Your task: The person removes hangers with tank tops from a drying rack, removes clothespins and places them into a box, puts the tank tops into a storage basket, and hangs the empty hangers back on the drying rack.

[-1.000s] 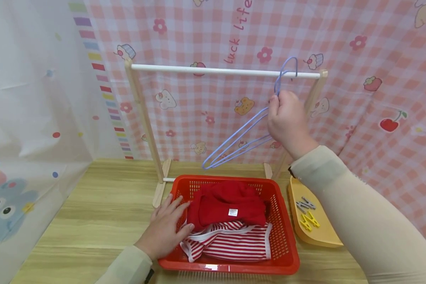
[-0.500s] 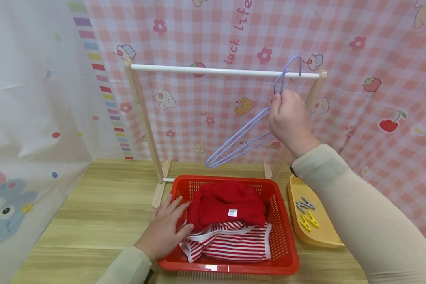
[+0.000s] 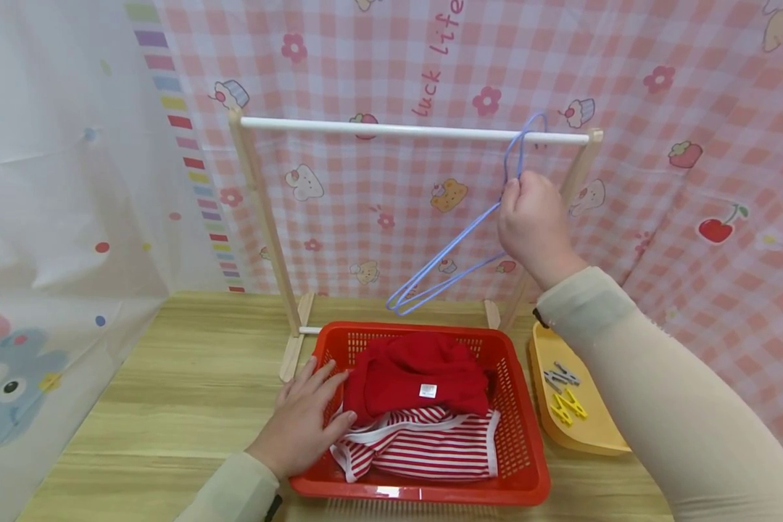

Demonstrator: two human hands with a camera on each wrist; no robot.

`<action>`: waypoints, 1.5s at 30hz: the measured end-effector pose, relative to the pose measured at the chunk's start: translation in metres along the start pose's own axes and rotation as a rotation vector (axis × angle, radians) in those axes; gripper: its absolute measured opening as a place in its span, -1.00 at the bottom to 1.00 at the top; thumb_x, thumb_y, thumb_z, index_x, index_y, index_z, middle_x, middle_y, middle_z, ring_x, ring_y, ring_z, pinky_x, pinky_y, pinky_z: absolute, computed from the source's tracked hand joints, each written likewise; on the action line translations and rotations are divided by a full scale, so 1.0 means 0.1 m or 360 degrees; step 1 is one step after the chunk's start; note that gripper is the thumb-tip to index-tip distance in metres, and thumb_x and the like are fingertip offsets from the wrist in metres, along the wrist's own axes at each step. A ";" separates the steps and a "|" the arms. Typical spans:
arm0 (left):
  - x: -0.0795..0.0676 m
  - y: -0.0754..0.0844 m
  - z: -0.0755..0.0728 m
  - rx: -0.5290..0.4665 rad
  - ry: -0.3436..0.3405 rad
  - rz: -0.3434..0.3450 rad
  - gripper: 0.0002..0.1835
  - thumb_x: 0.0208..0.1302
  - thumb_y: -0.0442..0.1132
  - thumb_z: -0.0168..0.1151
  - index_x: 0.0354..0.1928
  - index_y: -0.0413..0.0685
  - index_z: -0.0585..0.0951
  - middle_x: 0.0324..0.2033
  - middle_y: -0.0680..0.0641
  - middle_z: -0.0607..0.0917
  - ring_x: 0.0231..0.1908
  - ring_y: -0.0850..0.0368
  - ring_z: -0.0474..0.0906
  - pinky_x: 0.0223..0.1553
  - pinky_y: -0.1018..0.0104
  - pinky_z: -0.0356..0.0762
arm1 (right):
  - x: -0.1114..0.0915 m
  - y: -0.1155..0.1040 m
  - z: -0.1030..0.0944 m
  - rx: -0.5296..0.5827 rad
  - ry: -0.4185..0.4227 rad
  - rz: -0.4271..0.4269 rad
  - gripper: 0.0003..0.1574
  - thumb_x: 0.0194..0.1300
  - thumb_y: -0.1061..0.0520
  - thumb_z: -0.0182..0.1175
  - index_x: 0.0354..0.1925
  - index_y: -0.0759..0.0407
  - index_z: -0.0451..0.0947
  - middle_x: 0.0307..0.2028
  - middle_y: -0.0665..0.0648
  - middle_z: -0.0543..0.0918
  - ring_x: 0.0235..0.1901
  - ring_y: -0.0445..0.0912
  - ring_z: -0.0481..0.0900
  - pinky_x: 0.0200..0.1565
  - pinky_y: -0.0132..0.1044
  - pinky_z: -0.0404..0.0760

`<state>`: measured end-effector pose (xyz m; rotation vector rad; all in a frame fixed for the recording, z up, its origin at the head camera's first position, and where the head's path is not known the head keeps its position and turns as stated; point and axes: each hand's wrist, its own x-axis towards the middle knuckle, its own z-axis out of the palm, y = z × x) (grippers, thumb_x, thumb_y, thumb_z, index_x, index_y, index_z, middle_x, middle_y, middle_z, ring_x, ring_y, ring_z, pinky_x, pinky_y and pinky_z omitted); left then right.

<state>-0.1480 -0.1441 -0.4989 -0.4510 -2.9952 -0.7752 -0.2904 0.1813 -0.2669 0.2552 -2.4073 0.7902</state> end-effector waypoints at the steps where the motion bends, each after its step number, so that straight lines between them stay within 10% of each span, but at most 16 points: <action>1: 0.00 0.00 0.00 0.0004 0.0004 0.0002 -0.28 0.43 0.14 0.27 0.54 0.08 0.41 0.59 -0.18 0.31 0.66 -0.29 -0.09 0.51 -0.50 -0.03 | 0.00 0.01 0.01 -0.0004 0.0001 0.0001 -0.48 0.65 0.04 -0.26 -0.32 0.34 0.43 -0.32 0.37 0.52 -0.26 0.30 0.51 -0.13 0.20 0.50; 45: 0.01 0.00 0.00 0.0023 -0.0019 -0.0032 -0.26 0.42 0.15 0.28 0.55 0.10 0.40 0.60 -0.16 0.30 0.66 -0.28 -0.09 0.51 -0.51 -0.03 | -0.15 0.26 0.22 0.0133 0.0055 0.0054 -0.54 0.61 0.15 -0.16 0.04 0.48 0.55 0.19 0.47 0.43 0.22 0.29 0.42 0.29 0.18 0.48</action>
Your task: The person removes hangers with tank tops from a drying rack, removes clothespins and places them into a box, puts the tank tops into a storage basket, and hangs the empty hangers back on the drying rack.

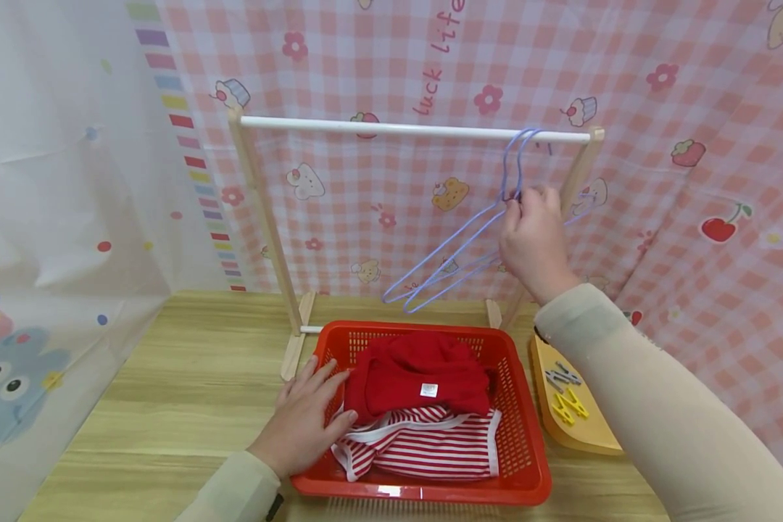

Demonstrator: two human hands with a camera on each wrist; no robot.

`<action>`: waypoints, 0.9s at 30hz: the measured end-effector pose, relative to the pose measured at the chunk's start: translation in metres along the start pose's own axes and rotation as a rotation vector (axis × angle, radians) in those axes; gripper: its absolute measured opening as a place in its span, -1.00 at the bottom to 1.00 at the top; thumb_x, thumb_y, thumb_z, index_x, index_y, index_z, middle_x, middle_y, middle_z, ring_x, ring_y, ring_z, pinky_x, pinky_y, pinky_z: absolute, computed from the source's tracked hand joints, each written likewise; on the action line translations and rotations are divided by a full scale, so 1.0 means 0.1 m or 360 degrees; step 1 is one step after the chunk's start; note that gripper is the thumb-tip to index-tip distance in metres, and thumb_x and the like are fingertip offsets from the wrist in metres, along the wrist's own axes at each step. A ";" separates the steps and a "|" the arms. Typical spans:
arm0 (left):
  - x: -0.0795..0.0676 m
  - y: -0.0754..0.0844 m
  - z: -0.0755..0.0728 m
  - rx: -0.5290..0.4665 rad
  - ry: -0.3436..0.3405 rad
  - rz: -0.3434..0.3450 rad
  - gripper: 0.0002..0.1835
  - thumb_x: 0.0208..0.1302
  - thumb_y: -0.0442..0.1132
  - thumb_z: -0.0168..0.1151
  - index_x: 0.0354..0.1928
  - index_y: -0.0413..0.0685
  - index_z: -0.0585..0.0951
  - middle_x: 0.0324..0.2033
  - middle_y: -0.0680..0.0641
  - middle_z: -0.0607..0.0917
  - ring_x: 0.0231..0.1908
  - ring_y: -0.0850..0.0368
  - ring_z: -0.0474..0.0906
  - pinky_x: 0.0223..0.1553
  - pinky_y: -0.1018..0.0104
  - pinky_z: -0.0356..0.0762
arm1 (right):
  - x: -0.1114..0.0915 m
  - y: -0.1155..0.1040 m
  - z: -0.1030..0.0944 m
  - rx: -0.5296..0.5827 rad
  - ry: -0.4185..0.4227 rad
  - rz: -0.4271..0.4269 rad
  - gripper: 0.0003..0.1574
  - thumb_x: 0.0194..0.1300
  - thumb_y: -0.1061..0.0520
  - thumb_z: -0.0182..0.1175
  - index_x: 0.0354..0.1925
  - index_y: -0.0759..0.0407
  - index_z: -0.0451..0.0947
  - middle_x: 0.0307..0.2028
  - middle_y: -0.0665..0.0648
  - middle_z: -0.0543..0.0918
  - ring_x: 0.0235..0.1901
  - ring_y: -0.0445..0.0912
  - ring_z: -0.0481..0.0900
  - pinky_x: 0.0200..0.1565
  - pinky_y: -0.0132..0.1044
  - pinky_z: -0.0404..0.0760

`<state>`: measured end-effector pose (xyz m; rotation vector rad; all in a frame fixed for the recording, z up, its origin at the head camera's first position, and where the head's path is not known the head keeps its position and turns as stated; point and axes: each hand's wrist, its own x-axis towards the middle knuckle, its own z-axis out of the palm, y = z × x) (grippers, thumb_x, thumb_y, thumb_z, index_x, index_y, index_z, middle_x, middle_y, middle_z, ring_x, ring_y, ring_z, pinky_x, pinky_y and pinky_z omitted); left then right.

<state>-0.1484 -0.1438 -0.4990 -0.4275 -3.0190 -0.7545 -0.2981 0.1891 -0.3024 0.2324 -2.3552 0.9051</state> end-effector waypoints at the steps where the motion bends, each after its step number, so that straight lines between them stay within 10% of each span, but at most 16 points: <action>1: 0.00 0.00 0.00 0.0002 -0.0001 0.0002 -0.26 0.42 0.16 0.28 0.55 0.10 0.40 0.60 -0.16 0.30 0.66 -0.28 -0.10 0.51 -0.51 -0.03 | 0.00 0.00 0.00 -0.0002 -0.0005 -0.0004 -0.54 0.61 0.16 -0.16 0.06 0.48 0.54 0.21 0.47 0.43 0.25 0.29 0.42 0.31 0.17 0.47; 17: 0.00 0.01 0.00 -0.0011 0.0004 0.0019 -0.29 0.45 0.17 0.24 0.54 0.10 0.41 0.59 -0.17 0.31 0.66 -0.29 -0.07 0.51 -0.52 -0.04 | -0.17 0.13 -0.05 -0.0073 -0.0083 -0.0156 -0.35 0.60 0.15 -0.10 0.48 0.50 0.26 0.51 0.51 0.26 0.53 0.39 0.23 0.56 0.23 0.19; 27: 0.00 0.00 -0.06 -0.0004 -0.0043 0.0058 -0.28 0.51 0.25 0.12 0.55 0.07 0.39 0.60 -0.19 0.29 0.66 -0.31 -0.08 0.50 -0.52 -0.05 | -0.40 0.23 -0.12 -0.0096 -0.0212 -0.0211 -0.32 0.62 0.18 -0.11 0.55 0.45 0.17 0.57 0.47 0.17 0.19 0.32 0.58 0.34 0.27 0.49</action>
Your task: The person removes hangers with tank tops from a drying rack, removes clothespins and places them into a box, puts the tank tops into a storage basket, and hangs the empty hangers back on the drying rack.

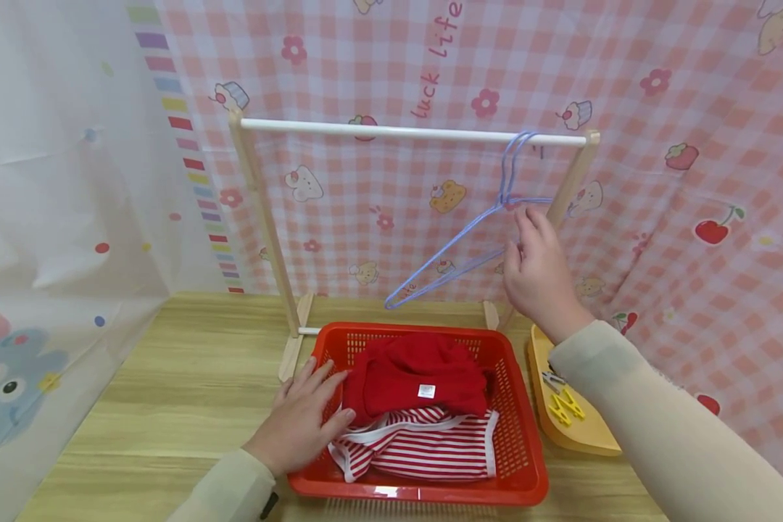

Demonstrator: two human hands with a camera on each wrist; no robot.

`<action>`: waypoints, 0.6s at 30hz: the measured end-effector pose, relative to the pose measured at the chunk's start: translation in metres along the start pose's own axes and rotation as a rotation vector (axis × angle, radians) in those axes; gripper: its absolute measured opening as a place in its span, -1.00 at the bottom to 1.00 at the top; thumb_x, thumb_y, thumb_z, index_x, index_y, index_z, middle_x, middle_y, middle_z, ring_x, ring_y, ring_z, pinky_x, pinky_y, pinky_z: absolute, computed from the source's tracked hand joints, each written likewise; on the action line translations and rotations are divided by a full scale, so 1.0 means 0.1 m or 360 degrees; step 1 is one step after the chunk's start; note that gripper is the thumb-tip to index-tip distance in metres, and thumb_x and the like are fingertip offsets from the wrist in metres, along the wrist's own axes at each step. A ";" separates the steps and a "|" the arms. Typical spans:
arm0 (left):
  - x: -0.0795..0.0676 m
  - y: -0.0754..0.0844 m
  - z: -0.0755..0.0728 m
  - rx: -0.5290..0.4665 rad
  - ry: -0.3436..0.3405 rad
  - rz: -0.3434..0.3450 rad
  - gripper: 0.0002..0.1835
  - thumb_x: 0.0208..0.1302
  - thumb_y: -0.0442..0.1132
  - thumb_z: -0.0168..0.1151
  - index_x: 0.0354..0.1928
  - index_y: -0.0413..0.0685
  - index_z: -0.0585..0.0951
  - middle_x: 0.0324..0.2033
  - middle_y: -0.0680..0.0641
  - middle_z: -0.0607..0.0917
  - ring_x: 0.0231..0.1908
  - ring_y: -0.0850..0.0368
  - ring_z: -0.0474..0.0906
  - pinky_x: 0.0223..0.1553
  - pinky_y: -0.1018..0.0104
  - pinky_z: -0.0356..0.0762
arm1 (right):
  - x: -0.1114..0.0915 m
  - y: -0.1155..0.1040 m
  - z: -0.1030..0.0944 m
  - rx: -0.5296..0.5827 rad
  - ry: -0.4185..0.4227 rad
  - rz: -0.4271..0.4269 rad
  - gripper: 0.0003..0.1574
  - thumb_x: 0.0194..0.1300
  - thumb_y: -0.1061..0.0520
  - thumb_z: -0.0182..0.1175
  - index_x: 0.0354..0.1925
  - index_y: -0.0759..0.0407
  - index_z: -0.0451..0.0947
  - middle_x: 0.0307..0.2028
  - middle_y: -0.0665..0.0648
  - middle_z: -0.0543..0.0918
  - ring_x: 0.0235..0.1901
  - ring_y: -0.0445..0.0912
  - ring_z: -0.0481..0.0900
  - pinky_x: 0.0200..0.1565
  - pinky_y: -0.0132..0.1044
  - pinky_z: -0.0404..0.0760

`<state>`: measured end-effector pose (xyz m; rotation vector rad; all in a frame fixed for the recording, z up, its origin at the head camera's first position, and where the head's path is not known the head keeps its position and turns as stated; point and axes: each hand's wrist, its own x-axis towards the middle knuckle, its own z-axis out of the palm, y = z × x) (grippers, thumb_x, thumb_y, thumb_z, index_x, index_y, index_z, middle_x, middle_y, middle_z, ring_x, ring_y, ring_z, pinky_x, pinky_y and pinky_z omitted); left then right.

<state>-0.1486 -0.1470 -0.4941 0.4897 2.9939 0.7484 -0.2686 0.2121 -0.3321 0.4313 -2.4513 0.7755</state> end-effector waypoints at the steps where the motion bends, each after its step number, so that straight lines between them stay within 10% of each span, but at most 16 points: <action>1: 0.00 0.00 0.00 0.0001 0.0000 0.0006 -0.28 0.51 0.25 0.12 0.55 0.07 0.39 0.60 -0.20 0.29 0.66 -0.31 -0.07 0.50 -0.52 -0.05 | -0.03 0.01 0.00 -0.0002 -0.0017 -0.0002 -0.33 0.62 0.17 -0.10 0.55 0.44 0.18 0.58 0.46 0.17 0.15 0.32 0.60 0.32 0.28 0.51; 18: -0.02 -0.18 -0.26 0.0114 0.0048 0.0022 -0.23 0.48 0.22 0.20 0.54 -0.09 0.38 0.57 -0.27 0.32 0.59 -0.37 0.14 0.50 -0.47 0.07 | -0.65 0.28 0.02 -0.0123 -0.0212 -0.0058 -0.47 0.58 0.21 0.06 0.40 0.40 0.42 0.48 0.51 0.32 0.44 0.50 0.30 0.38 0.49 0.28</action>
